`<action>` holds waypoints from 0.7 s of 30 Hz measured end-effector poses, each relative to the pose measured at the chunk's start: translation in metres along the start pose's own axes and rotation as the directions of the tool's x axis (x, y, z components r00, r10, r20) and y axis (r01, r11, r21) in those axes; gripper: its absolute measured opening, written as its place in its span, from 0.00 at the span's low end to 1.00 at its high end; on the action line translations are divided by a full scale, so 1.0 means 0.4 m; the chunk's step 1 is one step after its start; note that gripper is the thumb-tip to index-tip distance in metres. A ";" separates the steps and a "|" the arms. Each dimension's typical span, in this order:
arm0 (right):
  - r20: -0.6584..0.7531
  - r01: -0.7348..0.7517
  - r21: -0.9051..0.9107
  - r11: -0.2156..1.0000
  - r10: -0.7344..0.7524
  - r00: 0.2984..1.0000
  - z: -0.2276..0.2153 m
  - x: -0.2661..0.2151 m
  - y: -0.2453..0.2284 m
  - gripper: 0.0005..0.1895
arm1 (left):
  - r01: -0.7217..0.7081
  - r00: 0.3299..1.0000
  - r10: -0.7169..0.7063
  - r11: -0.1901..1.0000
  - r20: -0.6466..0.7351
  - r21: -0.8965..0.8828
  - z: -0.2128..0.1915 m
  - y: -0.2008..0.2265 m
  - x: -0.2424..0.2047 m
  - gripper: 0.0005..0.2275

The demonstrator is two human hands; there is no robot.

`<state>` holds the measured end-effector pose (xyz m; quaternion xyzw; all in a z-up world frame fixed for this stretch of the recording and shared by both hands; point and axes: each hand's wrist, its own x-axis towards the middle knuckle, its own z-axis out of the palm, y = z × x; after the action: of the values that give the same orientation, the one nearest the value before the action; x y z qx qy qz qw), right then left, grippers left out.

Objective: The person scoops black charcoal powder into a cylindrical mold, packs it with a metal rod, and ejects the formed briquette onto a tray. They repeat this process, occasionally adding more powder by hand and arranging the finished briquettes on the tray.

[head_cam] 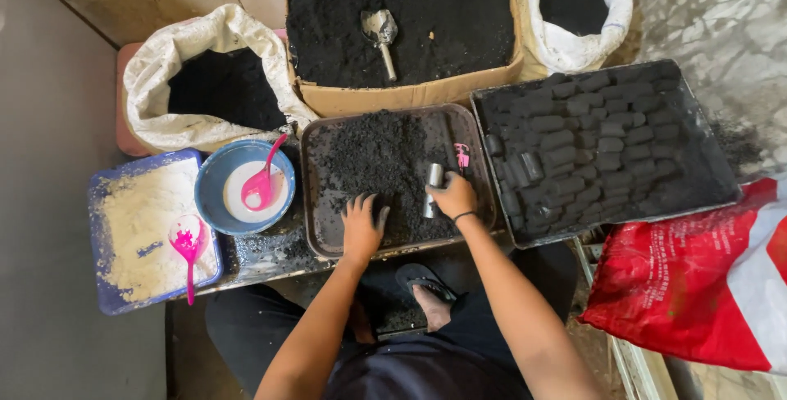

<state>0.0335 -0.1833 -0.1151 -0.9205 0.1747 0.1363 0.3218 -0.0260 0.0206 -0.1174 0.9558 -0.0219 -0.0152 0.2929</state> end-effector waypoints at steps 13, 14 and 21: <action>0.104 -0.139 0.736 0.663 0.092 0.990 -0.010 -0.076 -0.123 0.28 | 0.133 0.991 -0.122 0.832 0.056 -0.539 -0.122 0.080 0.040 0.13; 0.007 -0.003 0.659 0.752 -0.002 1.000 -0.008 -0.086 -0.124 0.26 | 0.127 0.992 -0.123 0.834 0.043 -0.537 -0.131 0.083 0.041 0.13; -0.101 0.339 0.229 0.913 -0.324 0.941 0.012 -0.102 -0.126 0.16 | 0.123 0.991 -0.127 0.817 0.033 -0.564 -0.150 0.108 0.032 0.13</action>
<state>0.0168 -0.1339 -0.0763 -0.8941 0.0413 0.0292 0.4450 -0.0122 0.0176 -0.0436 0.8258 0.0472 -0.0370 0.5607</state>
